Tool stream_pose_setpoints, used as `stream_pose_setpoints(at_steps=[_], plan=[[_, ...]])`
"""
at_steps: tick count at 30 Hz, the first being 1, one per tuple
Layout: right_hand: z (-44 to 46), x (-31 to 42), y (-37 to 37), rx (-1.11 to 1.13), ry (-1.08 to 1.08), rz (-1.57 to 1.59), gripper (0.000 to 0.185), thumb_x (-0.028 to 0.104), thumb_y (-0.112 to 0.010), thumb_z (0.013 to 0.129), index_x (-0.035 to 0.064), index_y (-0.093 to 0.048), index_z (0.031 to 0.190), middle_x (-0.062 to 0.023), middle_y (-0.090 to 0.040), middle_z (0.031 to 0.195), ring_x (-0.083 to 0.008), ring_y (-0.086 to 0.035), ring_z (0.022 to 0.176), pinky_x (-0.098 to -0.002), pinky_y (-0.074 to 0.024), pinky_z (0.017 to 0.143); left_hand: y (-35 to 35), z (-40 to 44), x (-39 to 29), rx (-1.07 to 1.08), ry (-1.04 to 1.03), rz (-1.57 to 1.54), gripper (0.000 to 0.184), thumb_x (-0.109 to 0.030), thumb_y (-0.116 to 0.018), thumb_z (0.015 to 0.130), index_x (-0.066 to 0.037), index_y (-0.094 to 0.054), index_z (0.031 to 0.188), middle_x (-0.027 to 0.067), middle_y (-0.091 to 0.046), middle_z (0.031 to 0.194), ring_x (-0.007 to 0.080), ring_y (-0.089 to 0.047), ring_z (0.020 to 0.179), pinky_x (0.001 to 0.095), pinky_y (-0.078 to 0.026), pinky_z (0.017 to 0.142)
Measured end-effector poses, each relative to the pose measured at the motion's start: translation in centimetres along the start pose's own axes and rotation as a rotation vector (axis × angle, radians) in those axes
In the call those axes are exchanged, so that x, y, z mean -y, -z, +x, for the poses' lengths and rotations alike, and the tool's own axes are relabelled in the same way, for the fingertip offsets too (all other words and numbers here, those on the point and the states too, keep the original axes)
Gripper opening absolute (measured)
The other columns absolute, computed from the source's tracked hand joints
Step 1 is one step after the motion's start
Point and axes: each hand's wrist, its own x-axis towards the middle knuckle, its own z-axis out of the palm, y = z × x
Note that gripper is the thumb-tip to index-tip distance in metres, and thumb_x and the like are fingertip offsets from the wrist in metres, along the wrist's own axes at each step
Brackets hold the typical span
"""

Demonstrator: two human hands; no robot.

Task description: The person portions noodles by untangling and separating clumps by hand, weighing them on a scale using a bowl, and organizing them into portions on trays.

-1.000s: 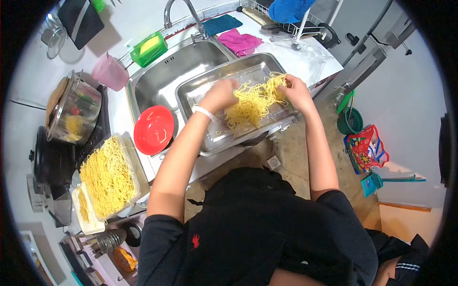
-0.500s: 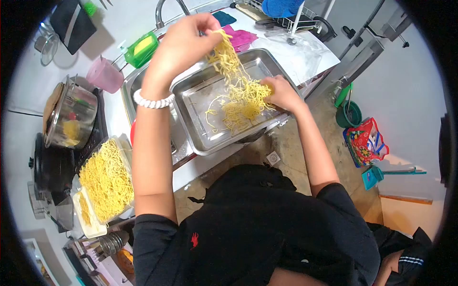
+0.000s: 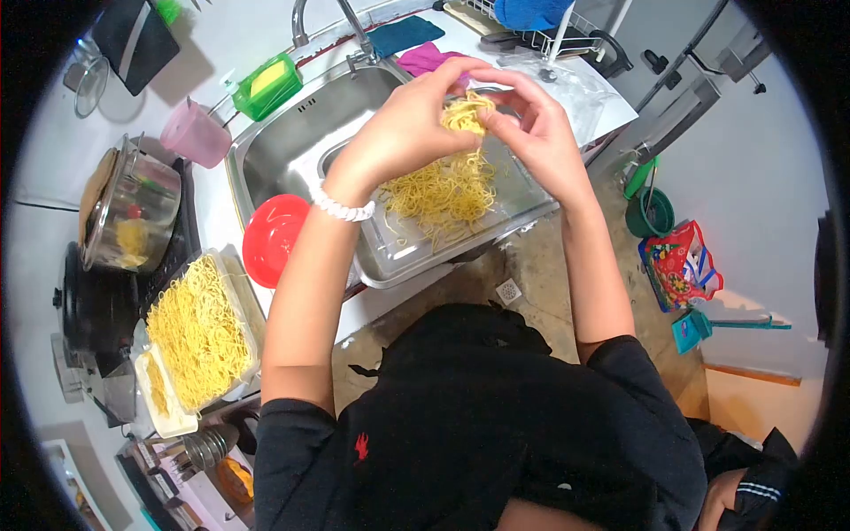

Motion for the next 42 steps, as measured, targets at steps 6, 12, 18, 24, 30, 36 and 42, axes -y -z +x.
stream_pose_setpoints(at_steps=[6, 12, 18, 24, 30, 36, 42], plan=[[-1.2, -2.4, -0.8, 0.084, -0.101, -0.094, 0.066, 0.015, -0.075, 0.077, 0.0051, -0.042, 0.134, -0.0059, -0.06, 0.11, -0.0129, -0.055, 0.094, -0.0283, -0.051, 0.077, 0.5, 1.4, 0.3, -0.054, 0.097, -0.174, 0.023, -0.012, -0.066, 0.083, -0.003, -0.066, 0.104, 0.0045, -0.066, 0.089, 0.0102, -0.06, 0.079, 0.0255, -0.049, 0.072], [-3.7, -7.7, -0.9, 0.326, -0.373, -0.552, 0.025, 0.017, -0.07, 0.079, 0.0012, -0.065, 0.098, -0.0145, -0.065, 0.085, -0.022, -0.062, 0.078, -0.0361, -0.0485, 0.072, 3.0, 1.9, -2.1, -0.112, 0.126, -0.307, 0.018, -0.013, -0.065, 0.083, -0.005, -0.069, 0.097, 0.0053, -0.067, 0.077, 0.0106, -0.062, 0.066, 0.0266, -0.051, 0.064], [-3.9, -8.0, 3.5, 0.226, -0.327, -0.681, 0.032, 0.014, -0.07, 0.071, 0.0016, -0.066, 0.1, -0.0178, -0.066, 0.099, -0.03, -0.063, 0.085, -0.0381, -0.0501, 0.079, -2.5, -0.3, 4.4, 0.375, 0.216, -0.159, 0.034, -0.011, -0.067, 0.078, -0.008, -0.065, 0.112, 0.0058, -0.065, 0.098, 0.0139, -0.06, 0.071, 0.0278, -0.052, 0.07], [-3.4, -6.0, 4.6, 0.114, -0.314, -0.461, 0.036, 0.004, -0.065, 0.072, 0.0069, -0.064, 0.108, -0.0115, -0.063, 0.102, -0.0193, -0.059, 0.089, -0.03, -0.0492, 0.08, -12.2, -5.0, 4.9, 0.279, 0.109, 0.449, 0.034, -0.013, -0.065, 0.074, -0.008, -0.065, 0.108, 0.0203, -0.059, 0.102, 0.0361, -0.062, 0.078, 0.0416, -0.053, 0.078], [-2.4, -2.9, 2.2, 0.31, -0.328, 0.012, 0.074, -0.003, -0.057, 0.071, 0.0139, -0.039, 0.141, -0.0081, -0.056, 0.121, -0.0142, -0.053, 0.102, -0.0291, -0.0484, 0.083, -5.8, -1.3, 4.0, 0.31, 0.188, 0.099, 0.017, -0.019, -0.068, 0.073, -0.003, -0.067, 0.079, 0.0176, -0.066, 0.079, 0.0292, -0.064, 0.07, 0.0393, -0.051, 0.07], [0.0, -4.2, -3.3, 0.3, -0.209, -0.153, 0.041, 0.014, -0.071, 0.082, 0.0045, -0.056, 0.119, -0.0023, -0.062, 0.106, -0.011, -0.056, 0.097, -0.0286, -0.0453, 0.083, 2.1, 1.1, 0.4, 0.091, 0.241, -0.048, 0.017, -0.019, -0.068, 0.077, -0.002, -0.066, 0.076, 0.0041, -0.066, 0.069, 0.0101, -0.061, 0.063, 0.0269, -0.048, 0.061], [0.3, -6.5, -6.1, 0.282, -0.213, -0.226, 0.025, 0.026, -0.062, 0.089, 0.0025, -0.065, 0.097, -0.0086, -0.067, 0.083, -0.0177, -0.063, 0.078, -0.0348, -0.049, 0.074, 9.4, 1.0, -3.6, 0.034, 0.392, -0.273, 0.015, -0.013, -0.061, 0.086, -0.004, -0.063, 0.074, -0.0001, -0.062, 0.069, 0.0041, -0.053, 0.059, 0.02, -0.043, 0.055]])
